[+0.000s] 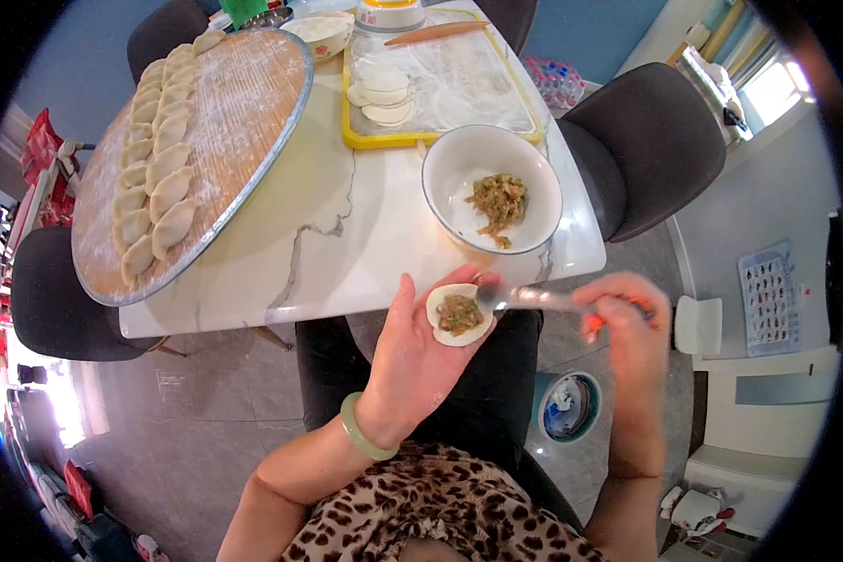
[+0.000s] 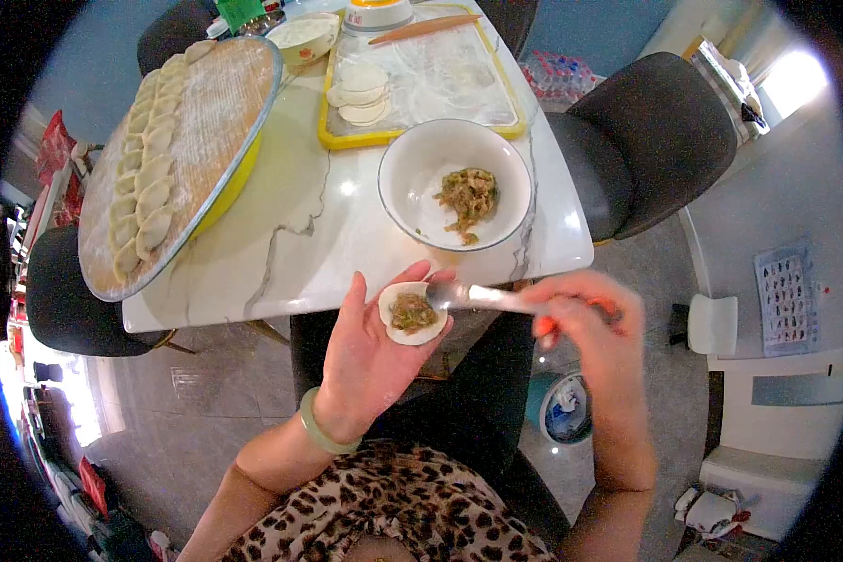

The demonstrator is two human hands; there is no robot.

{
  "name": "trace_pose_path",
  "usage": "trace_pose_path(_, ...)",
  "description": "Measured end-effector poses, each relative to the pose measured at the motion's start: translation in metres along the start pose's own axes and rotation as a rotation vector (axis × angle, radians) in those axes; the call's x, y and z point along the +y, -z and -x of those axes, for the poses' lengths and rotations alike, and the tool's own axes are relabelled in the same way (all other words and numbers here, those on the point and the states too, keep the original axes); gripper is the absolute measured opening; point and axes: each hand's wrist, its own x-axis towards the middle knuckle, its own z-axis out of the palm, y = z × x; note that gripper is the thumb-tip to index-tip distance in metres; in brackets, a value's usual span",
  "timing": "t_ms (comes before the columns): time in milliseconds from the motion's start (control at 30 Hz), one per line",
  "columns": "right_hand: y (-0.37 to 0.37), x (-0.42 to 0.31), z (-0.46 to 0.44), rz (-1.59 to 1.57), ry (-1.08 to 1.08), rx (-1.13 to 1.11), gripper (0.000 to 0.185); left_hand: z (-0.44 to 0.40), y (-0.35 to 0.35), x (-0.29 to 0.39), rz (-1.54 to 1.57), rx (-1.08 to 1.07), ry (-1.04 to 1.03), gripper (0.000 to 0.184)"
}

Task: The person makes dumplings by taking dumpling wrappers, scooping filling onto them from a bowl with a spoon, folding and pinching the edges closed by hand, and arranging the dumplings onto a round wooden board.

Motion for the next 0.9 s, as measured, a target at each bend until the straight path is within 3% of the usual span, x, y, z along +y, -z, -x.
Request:
trace_pose_path(133,0.012,-0.007,-0.044,0.085,0.201,0.069,0.018,-0.003,0.001,0.001,-0.015,0.013,0.004,0.063)
trace_pose_path(200,0.008,0.006,-0.076,0.285,0.042,-0.013,0.018,-0.003,0.001,0.002,-0.027,0.000,0.010,0.063)
trace_pose_path(367,0.015,0.026,-0.092,0.276,-0.069,-0.091,0.020,0.003,0.000,0.005,-0.069,0.018,0.029,0.063)
trace_pose_path(467,0.033,0.024,-0.074,0.198,-0.064,-0.014,0.045,0.006,0.000,0.006,-0.079,0.013,0.056,0.062)
trace_pose_path(500,0.040,0.023,-0.065,0.201,-0.057,-0.006,0.045,0.007,-0.002,0.005,-0.082,0.004,0.059,0.062)
trace_pose_path(567,0.048,0.023,-0.042,0.654,0.291,0.294,0.043,0.010,-0.005,0.003,-0.111,0.006,0.060,0.062)
trace_pose_path(600,0.037,0.006,-0.025,0.727,0.343,0.380,0.040,0.012,-0.007,0.000,-0.112,0.003,0.062,0.062)
trace_pose_path(767,-0.022,0.010,0.024,0.931,0.815,-0.191,0.032,0.023,-0.018,-0.015,-0.100,-0.080,0.085,0.059)
trace_pose_path(900,-0.040,0.032,0.028,0.862,0.948,-0.151,0.032,0.037,-0.018,-0.020,-0.157,-0.078,0.079,0.059)
